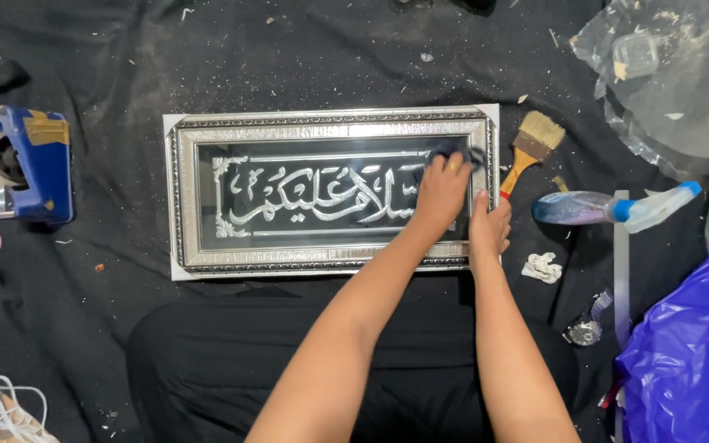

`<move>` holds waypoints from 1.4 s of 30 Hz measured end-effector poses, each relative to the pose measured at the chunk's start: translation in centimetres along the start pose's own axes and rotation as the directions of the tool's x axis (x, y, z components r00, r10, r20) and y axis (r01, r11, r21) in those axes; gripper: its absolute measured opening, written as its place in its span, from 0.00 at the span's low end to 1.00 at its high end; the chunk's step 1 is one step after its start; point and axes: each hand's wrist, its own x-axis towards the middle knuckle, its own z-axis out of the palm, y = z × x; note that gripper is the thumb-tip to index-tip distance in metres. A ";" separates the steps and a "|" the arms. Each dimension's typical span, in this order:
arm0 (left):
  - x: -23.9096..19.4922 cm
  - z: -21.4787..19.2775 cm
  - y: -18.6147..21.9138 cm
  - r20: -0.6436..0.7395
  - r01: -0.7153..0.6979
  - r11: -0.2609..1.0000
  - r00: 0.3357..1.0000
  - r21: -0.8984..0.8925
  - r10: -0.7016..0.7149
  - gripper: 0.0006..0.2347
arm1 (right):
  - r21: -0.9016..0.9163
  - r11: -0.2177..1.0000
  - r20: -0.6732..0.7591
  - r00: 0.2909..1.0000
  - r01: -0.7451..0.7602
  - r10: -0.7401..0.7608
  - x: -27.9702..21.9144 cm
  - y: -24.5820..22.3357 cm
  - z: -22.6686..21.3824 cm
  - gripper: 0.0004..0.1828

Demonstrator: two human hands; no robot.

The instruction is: The person wipes the surface of a framed artwork with Arabic calligraphy using a dark cloth. They repeatedly rub the surface to remove dust or smudges, focusing on the central calligraphy and the frame edges.

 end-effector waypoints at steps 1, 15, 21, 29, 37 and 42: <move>-1.9 -1.1 0.4 0.005 0.001 1.000 1.000 0.002 -0.001 0.02 | -0.001 1.000 0.005 1.000 -0.003 0.003 0.1 0.4 0.1 0.35; 1.2 -1.5 -6.6 0.122 -0.450 0.884 0.877 -0.128 0.465 0.07 | 0.011 1.000 -0.042 0.999 0.015 -0.015 0.0 0.2 0.2 0.33; 1.7 -0.3 -7.2 -0.004 -0.185 0.980 0.983 0.069 0.186 0.06 | -0.007 1.000 -0.038 0.999 0.021 -0.022 -0.8 -0.4 -0.1 0.32; -7.9 -8.7 -7.0 0.256 -0.444 0.854 0.822 -0.272 0.509 0.08 | -0.013 1.000 -0.041 0.999 -0.002 0.001 0.1 -0.3 0.4 0.32; 0.6 -7.8 -14.1 0.317 -0.151 0.987 0.934 -0.062 0.163 0.15 | 0.000 0.997 -0.050 0.996 0.071 -0.071 -1.0 -0.5 -0.4 0.32; -4.9 -9.6 -8.8 0.317 -0.174 0.973 0.923 -0.155 0.216 0.15 | -0.020 0.998 -0.054 0.997 0.057 -0.058 -0.6 0.2 0.1 0.34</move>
